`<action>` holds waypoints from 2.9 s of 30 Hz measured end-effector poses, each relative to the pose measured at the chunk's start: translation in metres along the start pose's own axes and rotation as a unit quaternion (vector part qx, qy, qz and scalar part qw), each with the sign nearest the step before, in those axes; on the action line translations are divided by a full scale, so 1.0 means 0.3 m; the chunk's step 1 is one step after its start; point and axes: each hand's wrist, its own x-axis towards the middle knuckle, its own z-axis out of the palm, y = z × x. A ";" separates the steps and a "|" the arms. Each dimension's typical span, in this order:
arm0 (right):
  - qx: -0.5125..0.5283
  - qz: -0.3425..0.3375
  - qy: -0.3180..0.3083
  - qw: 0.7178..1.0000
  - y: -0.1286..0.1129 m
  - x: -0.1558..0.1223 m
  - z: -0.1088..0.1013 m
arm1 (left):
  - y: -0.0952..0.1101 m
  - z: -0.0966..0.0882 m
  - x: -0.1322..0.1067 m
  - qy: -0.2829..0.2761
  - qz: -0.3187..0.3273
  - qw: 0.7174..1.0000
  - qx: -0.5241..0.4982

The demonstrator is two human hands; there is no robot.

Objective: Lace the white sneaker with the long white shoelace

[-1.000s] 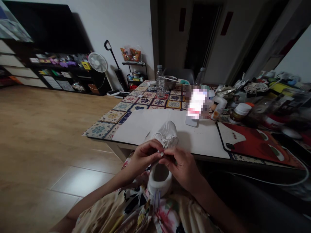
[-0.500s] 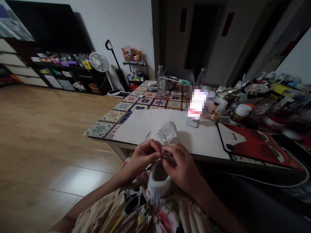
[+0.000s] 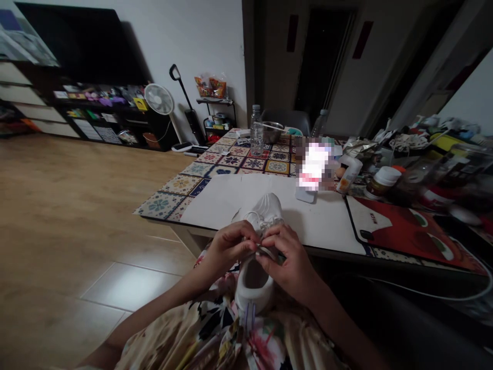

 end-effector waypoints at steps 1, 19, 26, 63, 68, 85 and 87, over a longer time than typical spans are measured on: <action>-0.041 -0.026 0.025 0.999 -0.002 0.000 -0.001 | 0.002 0.003 0.002 0.001 -0.009 1.000 -0.010; -0.100 -0.167 -0.045 0.980 -0.031 -0.018 -0.056 | -0.073 -0.017 0.061 0.000 -0.064 0.998 0.013; -0.053 -0.157 -0.075 0.983 -0.024 -0.011 -0.054 | -0.099 -0.015 0.070 -0.002 0.002 0.991 0.132; 0.003 -0.041 -0.138 0.990 0.003 0.011 -0.083 | -0.002 -0.036 -0.002 -0.152 0.010 0.988 0.017; 0.067 -0.015 -0.143 0.987 0.030 0.010 -0.073 | -0.019 -0.020 -0.003 -0.138 -0.021 0.984 -0.110; 0.402 -0.021 0.068 0.913 0.036 -0.007 -0.160 | 0.013 -0.054 -0.005 0.069 0.048 0.905 -0.417; 0.416 0.024 0.168 0.893 0.033 0.001 -0.164 | 0.034 -0.068 0.001 0.092 0.066 0.892 -0.438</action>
